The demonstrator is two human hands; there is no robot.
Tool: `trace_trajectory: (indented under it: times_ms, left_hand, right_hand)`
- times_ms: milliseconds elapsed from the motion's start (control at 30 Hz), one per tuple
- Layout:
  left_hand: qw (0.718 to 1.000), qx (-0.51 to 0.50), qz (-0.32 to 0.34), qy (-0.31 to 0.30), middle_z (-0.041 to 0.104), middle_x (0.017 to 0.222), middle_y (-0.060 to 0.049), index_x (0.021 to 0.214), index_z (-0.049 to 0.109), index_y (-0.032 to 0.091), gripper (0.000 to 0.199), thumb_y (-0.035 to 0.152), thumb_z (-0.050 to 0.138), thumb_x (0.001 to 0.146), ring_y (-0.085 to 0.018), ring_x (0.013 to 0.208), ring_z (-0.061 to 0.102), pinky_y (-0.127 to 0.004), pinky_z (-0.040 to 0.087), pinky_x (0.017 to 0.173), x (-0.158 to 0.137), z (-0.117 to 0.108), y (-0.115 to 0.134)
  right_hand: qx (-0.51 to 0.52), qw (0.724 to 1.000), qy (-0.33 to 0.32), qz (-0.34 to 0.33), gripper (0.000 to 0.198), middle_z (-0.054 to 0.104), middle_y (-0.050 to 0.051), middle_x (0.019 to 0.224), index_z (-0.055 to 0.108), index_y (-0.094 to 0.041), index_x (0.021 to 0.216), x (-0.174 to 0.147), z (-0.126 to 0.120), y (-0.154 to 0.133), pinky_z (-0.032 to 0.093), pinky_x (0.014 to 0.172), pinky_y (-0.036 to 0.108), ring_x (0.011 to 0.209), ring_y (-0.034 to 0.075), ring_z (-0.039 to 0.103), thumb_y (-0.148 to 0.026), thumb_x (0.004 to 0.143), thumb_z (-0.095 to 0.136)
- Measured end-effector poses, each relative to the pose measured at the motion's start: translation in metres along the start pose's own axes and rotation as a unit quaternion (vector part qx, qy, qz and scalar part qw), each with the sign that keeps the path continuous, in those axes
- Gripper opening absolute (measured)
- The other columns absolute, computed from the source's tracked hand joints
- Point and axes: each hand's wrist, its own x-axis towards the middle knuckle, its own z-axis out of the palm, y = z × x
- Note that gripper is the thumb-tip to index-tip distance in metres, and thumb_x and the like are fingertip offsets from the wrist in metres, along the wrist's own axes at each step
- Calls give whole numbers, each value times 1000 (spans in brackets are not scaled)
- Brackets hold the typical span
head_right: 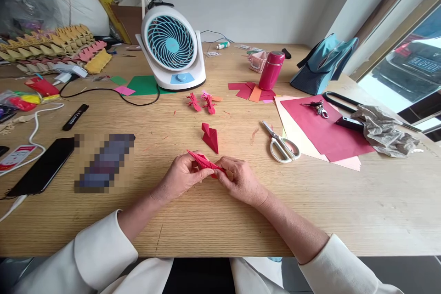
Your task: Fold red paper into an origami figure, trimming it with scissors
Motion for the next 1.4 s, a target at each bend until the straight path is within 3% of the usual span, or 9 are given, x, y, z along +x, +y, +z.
trace_trajectory:
  times_ms: [167,300,467,600,767,900,1067,1400]
  left_hand:
    - [996,-55,-73,2,56,62,3,71,62,14,18,29,70,79,-7,48,51,-17,43,42,0,1,2]
    - [990,-110,-88,1,57,65,3,72,61,15,20,31,71,79,-7,50,52,-16,46,41,0,3,1]
    - [982,-150,-107,-42,56,68,4,75,61,14,23,32,76,74,-7,51,52,-17,48,41,2,1,-2]
    - [984,-128,-120,-43,56,66,3,76,62,14,24,33,76,75,-7,51,51,-17,47,42,2,-2,-2]
    - [994,-38,-94,-51,55,63,4,75,63,15,18,30,71,81,-7,49,51,-18,42,43,0,-4,0]
    - [999,25,-30,-36,63,76,2,83,61,16,19,26,77,78,-8,60,57,-20,46,55,-2,-4,0]
    - [1000,21,-14,-9,68,81,3,93,54,19,35,31,82,75,-10,68,61,-20,48,61,-3,-2,1]
    - [1000,-19,9,22,71,87,-2,95,53,19,35,31,81,77,-14,76,69,-23,55,66,-6,-1,11]
  right_hand:
    - [62,996,-20,61,20,67,3,79,67,-17,92,2,2,-1,45,64,24,71,14,60,-31,97,53]
    - [134,984,-31,112,31,63,2,73,66,-16,89,4,5,1,46,58,24,63,14,62,-42,98,52]
    - [143,982,-37,121,34,60,0,68,63,-16,85,3,2,2,46,55,24,58,13,61,-44,99,50]
    - [134,983,-39,116,33,60,1,67,63,-16,84,3,0,0,42,55,24,58,12,55,-44,98,51]
    - [174,977,-5,124,28,58,0,73,61,-17,89,5,4,-1,41,56,23,62,11,50,-45,94,59]
    - [203,971,-2,124,27,60,0,76,61,-18,90,6,4,-2,43,61,24,67,12,53,-44,91,65]
    - [242,963,-14,123,29,62,2,84,61,-19,93,5,6,2,45,67,27,73,14,55,-47,89,67]
    - [320,941,19,110,32,59,1,83,58,-21,89,6,9,10,47,69,28,73,13,55,-46,82,76]
